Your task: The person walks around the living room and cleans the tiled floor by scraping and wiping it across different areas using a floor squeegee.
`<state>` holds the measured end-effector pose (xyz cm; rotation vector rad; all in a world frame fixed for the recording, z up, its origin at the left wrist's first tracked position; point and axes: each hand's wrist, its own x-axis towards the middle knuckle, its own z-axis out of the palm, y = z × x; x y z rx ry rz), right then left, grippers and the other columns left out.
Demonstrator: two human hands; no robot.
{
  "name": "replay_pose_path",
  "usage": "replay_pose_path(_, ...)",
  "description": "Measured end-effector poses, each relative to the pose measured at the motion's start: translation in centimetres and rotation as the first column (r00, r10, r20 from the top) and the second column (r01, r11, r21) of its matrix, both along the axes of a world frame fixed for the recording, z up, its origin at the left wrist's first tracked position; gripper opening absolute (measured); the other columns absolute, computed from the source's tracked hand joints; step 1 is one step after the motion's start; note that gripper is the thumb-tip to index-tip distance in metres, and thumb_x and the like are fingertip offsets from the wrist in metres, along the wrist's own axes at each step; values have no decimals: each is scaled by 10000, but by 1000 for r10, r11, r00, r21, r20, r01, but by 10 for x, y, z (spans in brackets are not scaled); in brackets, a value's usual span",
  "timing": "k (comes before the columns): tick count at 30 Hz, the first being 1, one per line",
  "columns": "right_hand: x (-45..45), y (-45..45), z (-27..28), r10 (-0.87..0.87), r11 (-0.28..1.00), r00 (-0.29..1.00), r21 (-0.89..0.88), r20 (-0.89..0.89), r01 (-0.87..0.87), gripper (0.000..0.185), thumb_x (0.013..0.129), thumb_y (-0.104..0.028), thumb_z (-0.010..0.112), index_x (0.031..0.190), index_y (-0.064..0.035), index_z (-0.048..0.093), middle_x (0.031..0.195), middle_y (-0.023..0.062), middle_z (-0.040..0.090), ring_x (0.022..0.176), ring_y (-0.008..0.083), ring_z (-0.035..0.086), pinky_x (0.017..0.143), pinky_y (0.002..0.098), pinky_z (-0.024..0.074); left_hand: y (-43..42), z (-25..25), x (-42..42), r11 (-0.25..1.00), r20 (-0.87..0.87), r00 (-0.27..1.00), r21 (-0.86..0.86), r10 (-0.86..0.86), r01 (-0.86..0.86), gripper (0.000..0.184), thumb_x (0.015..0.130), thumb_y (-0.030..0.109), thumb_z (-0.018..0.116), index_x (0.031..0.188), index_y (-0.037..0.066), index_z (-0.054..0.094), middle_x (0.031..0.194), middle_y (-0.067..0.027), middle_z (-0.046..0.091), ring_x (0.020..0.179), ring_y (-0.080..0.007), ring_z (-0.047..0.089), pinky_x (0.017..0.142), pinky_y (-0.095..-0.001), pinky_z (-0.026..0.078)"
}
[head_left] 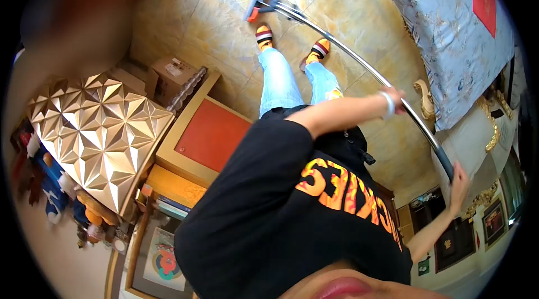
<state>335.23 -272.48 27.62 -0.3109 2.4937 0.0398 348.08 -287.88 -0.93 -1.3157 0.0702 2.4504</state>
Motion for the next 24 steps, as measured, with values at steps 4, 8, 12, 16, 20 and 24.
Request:
replay_pose_path(4, -16, 2, 20, -40, 995, 997, -94, -69, 34, 331, 826, -290, 481, 697, 4, 563, 508, -33, 400, 417, 45, 346, 377, 209, 269, 18, 38, -35, 988, 234, 963, -101, 137, -116, 227, 769, 109, 464, 880, -27, 320, 743, -170, 554, 550, -272, 587, 391, -367, 497)
replay_pose_path(8, -18, -51, -15, 153, 979, 987, -131, -43, -157, 314, 825, -264, 486, 683, 6, 558, 503, -29, 394, 421, 50, 352, 382, 212, 267, -30, 2, -10, 963, 110, 983, -242, 148, -118, 222, 767, 102, 447, 874, -36, 310, 690, -162, 557, 536, -258, 587, 380, -347, 493)
replay_pose_path(12, 14, -160, -89, 419, 857, 907, -342, 29, -385, 283, 808, -209, 515, 664, 34, 522, 515, -36, 369, 509, 40, 323, 438, 219, 255, -157, -22, 66, 878, 211, 864, -259, 457, -402, 78, 761, 23, 435, 787, -44, 405, 663, -175, 553, 583, -291, 589, 429, -406, 507)
replay_pose_path(16, 125, -305, -158, 513, 801, 847, -433, 140, -413, 199, 781, -208, 542, 761, -17, 595, 516, 19, 446, 488, 75, 405, 448, 230, 323, -280, -95, 191, 747, 208, 723, -296, 659, -595, 151, 819, 81, 398, 881, -57, 390, 782, -191, 497, 741, -339, 547, 633, -492, 485)
replay_pose_path(20, 246, -422, -209, 712, 641, 659, -606, 242, -470, 313, 751, -343, 545, 934, -95, 598, 740, 113, 604, 631, 207, 574, 574, 290, 426, -398, -129, 332, 647, 226, 654, -555, 722, -523, 158, 810, 91, 391, 821, -59, 440, 708, -190, 528, 755, -319, 549, 680, -425, 476)
replay_pose_path(24, 357, -499, -251, 874, 442, 447, -698, 192, -564, 353, 740, -315, 557, 1031, -116, 549, 833, 143, 588, 694, 268, 569, 620, 318, 437, -467, -144, 447, 436, 197, 493, -788, 847, -434, 109, 755, -6, 466, 841, -65, 433, 733, -179, 528, 628, -300, 564, 564, -397, 510)
